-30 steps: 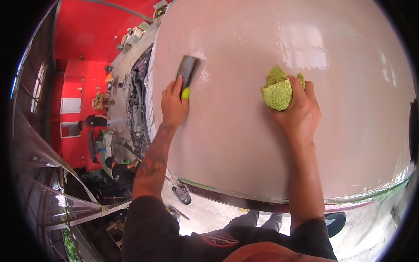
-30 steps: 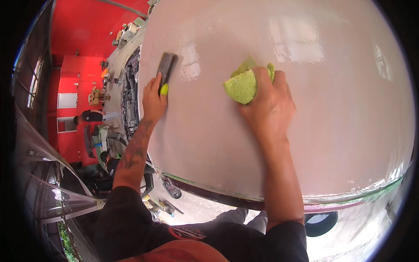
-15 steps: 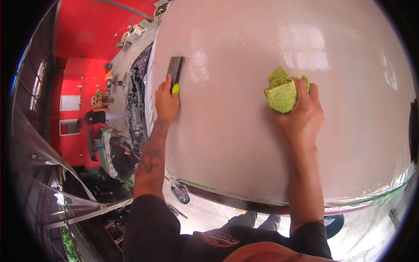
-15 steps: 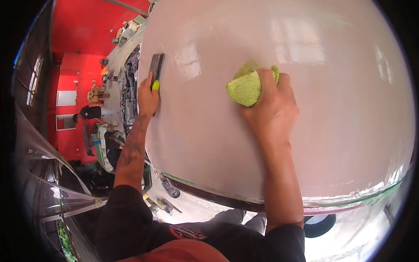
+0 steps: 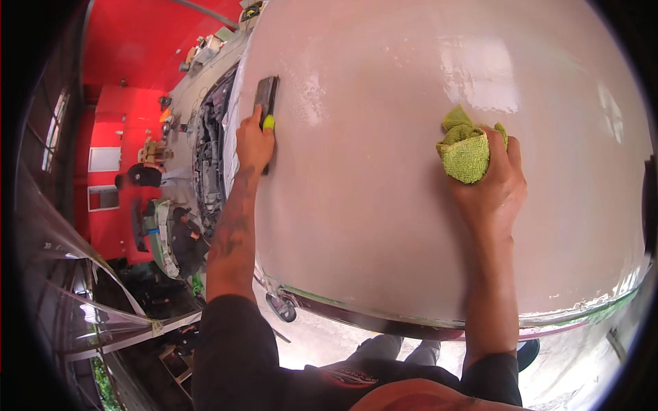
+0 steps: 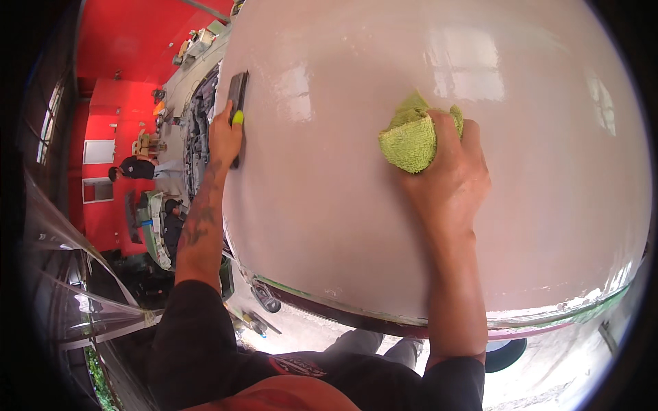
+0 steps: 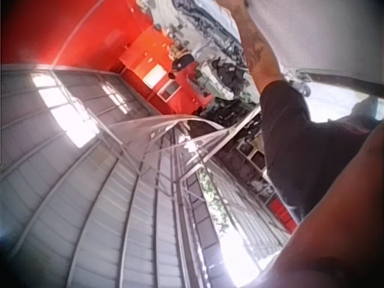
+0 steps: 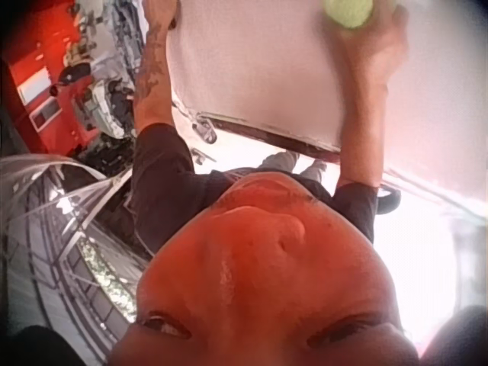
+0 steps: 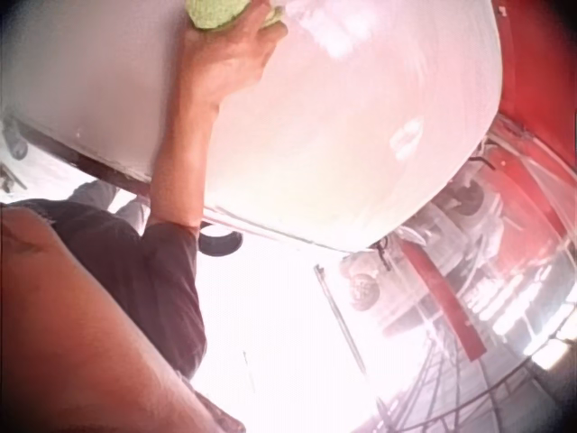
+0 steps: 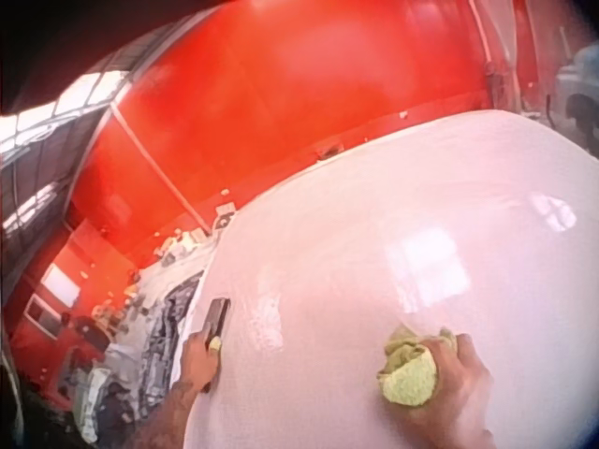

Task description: The person wets a cloth in a bucket of water, wipes the car roof, and sands the car roof using a sanding block and the cloth.

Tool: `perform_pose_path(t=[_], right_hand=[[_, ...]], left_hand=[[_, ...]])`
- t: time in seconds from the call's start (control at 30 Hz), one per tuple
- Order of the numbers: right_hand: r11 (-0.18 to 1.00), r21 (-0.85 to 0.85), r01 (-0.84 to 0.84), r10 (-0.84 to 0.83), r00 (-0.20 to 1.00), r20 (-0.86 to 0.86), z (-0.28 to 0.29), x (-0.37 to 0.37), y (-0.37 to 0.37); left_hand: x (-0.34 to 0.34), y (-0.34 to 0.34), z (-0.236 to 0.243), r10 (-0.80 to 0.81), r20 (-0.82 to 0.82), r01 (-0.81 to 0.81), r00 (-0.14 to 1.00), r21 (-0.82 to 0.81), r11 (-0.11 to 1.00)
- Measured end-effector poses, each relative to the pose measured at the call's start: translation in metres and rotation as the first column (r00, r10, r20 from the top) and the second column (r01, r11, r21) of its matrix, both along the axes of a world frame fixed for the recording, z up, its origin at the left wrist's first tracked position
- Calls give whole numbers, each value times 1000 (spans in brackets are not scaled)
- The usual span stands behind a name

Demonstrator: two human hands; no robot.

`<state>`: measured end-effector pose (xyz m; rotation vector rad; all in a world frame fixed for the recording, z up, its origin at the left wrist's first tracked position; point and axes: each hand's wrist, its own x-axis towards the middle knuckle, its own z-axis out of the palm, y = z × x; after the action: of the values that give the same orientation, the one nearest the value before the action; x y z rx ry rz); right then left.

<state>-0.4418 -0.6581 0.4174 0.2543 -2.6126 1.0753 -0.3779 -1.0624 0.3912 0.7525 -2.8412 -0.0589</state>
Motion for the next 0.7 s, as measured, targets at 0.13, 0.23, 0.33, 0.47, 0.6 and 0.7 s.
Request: perform_pose_path(t=[0.13, 0.23, 0.33, 0.47, 0.6, 0.7], right_hand=[[1000, 30, -1, 1, 1000, -8, -2, 2, 1], [999, 31, -8, 8, 1000, 6, 2, 3, 2], [1000, 22, -4, 4, 1000, 0, 5, 1, 1], [998, 59, 10, -10, 1000, -9, 3, 1, 1], [999, 45, 0, 1, 1000, -15, 0, 3, 2], [999, 41, -18, 20, 999, -38, 1, 5, 2]], left_hand=[[-80, -59, -5, 135, 21, -133, 991, -95, 987], [-17, -10, -8, -113, -128, 109, 985, -34, 993], [83, 69, -8, -216, -35, 217, 976, 31, 976], [59, 63, -3, -338, -104, 337, 935, -31, 941], [-85, -11, 3, -118, -39, 117, 992, -40, 992], [-94, 9, 5, -66, -61, 68, 996, 34, 997]])
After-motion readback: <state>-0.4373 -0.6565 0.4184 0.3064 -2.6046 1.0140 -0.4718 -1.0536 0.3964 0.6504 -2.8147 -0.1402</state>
